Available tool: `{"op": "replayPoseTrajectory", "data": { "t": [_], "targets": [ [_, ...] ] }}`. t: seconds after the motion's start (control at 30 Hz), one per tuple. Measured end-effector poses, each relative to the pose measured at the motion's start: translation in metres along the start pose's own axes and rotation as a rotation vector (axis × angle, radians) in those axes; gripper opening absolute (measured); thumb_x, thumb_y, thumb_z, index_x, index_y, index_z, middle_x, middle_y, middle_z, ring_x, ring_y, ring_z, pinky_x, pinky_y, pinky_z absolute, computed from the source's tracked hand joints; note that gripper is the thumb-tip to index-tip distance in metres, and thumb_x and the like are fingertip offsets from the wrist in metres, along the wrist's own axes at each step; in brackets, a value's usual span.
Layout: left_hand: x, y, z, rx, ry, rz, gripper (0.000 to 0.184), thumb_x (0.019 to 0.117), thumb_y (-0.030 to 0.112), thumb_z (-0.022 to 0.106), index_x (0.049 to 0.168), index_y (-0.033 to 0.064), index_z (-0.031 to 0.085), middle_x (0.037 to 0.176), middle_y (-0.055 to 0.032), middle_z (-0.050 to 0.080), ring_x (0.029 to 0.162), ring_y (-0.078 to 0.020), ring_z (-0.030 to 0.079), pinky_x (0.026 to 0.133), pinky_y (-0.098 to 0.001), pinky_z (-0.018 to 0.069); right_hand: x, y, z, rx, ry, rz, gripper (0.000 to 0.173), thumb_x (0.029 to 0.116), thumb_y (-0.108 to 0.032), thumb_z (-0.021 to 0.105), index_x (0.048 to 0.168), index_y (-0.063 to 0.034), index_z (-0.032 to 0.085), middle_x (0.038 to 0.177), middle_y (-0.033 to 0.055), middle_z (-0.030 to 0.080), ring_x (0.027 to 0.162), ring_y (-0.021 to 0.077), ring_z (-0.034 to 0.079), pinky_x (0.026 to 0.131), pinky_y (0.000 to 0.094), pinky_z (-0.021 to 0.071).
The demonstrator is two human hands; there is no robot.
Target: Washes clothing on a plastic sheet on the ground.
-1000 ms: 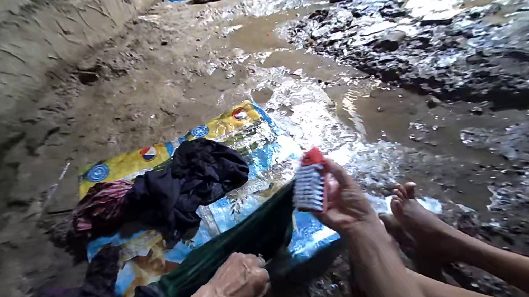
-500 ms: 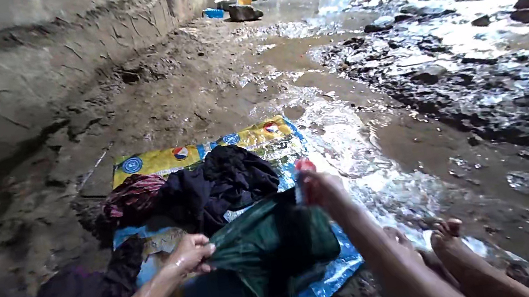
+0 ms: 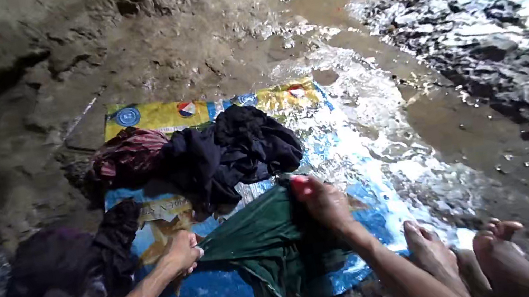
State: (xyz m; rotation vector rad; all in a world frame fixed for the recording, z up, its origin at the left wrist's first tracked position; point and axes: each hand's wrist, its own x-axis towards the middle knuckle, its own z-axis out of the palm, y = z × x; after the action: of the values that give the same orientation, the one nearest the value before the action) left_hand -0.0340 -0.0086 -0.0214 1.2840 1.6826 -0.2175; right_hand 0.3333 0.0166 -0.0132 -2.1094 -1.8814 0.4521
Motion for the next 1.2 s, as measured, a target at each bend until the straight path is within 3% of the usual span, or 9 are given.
{"op": "replayPoseTrajectory", "data": {
  "t": [0.1,0.23,0.33,0.47,0.6,0.73,0.83,1.0,1.2],
  "targets": [
    [0.004,0.006,0.004,0.107,-0.001,0.025,0.024,0.1004,0.021,0.063,0.115,0.0012,0.061,0.091,-0.0137,0.067,0.068,-0.0209,0.068,0.068,-0.0370,0.0593,0.017,0.018,-0.023,-0.033,-0.013,0.263,0.048,0.0939,-0.030,0.072,0.135,-0.0075,0.062,0.123,0.0271,0.067,0.114,0.0487,0.064,0.094,0.0699,0.0493],
    [0.008,-0.005,-0.003,0.197,-0.060,0.127,0.026,0.1000,0.020,0.064,0.116,-0.0003,0.061,0.096,-0.0173,0.067,0.074,-0.0260,0.069,0.073,-0.0431,0.0595,-0.044,-0.122,0.058,0.237,0.019,-0.221,0.032,0.0988,-0.030,0.061,0.129,-0.0238,0.069,0.108,0.0015,0.076,0.095,0.0204,0.074,0.084,0.0480,0.0620],
    [0.004,-0.028,-0.013,0.305,-0.078,0.110,0.029,0.0989,0.017,0.063,0.121,-0.0027,0.063,0.106,-0.0237,0.068,0.089,-0.0356,0.070,0.084,-0.0540,0.0570,-0.059,-0.174,0.083,0.217,-0.318,-0.360,0.038,0.0999,-0.019,0.057,0.137,-0.0212,0.063,0.119,0.0101,0.073,0.104,0.0318,0.071,0.088,0.0578,0.0574],
    [-0.003,-0.044,-0.021,0.407,-0.031,0.129,0.024,0.1004,0.017,0.062,0.114,-0.0018,0.067,0.111,-0.0254,0.067,0.103,-0.0409,0.066,0.093,-0.0598,0.0511,-0.014,-0.048,0.033,0.136,-0.082,-0.160,0.039,0.0986,-0.027,0.066,0.137,-0.0238,0.062,0.107,0.0143,0.075,0.092,0.0381,0.073,0.077,0.0643,0.0575],
    [0.000,-0.010,-0.028,0.357,0.060,0.280,0.024,0.0991,0.019,0.063,0.114,0.0012,0.069,0.113,-0.0227,0.068,0.109,-0.0390,0.065,0.096,-0.0594,0.0494,0.016,0.060,-0.027,0.266,-0.052,0.332,0.050,0.0896,-0.032,0.078,0.129,-0.0041,0.064,0.113,0.0257,0.069,0.103,0.0431,0.068,0.089,0.0654,0.0535],
    [-0.026,0.029,-0.033,-0.529,0.230,0.418,0.023,0.0795,-0.010,0.066,0.075,0.0064,0.051,0.074,-0.0045,0.057,0.066,-0.0140,0.056,0.059,-0.0321,0.0498,-0.063,0.060,-0.043,0.941,-0.044,0.520,0.048,0.0973,-0.036,0.069,0.129,-0.0009,0.061,0.088,0.0158,0.070,0.068,0.0234,0.067,0.062,0.0420,0.0582],
    [-0.059,0.059,-0.032,-0.896,0.251,0.279,0.021,0.0875,-0.013,0.053,0.099,0.0028,0.059,0.091,-0.0115,0.062,0.078,-0.0216,0.061,0.066,-0.0407,0.0536,-0.134,0.056,-0.003,1.095,-0.166,0.519,0.064,0.0889,-0.031,0.076,0.141,-0.0038,0.053,0.103,0.0154,0.071,0.080,0.0230,0.070,0.070,0.0423,0.0606],
    [-0.086,0.064,-0.010,-0.498,-0.043,0.007,0.072,0.0971,0.066,0.052,0.137,0.0068,0.057,0.129,-0.0201,0.063,0.118,-0.0326,0.061,0.099,-0.0548,0.0504,-0.146,0.057,0.006,1.178,-0.179,0.429,0.046,0.0865,-0.022,0.076,0.125,0.0004,0.063,0.095,0.0125,0.072,0.079,0.0213,0.071,0.071,0.0407,0.0615],
    [-0.140,0.062,-0.027,-0.522,-0.255,0.404,0.026,0.1042,0.022,0.055,0.121,0.0057,0.065,0.101,-0.0069,0.073,0.092,-0.0166,0.071,0.085,-0.0371,0.0603,-0.126,0.045,-0.170,1.001,-0.103,0.245,0.023,0.0945,-0.023,0.066,0.112,-0.0080,0.068,0.077,0.0004,0.066,0.060,0.0070,0.059,0.053,0.0255,0.0514]
  ]
}}
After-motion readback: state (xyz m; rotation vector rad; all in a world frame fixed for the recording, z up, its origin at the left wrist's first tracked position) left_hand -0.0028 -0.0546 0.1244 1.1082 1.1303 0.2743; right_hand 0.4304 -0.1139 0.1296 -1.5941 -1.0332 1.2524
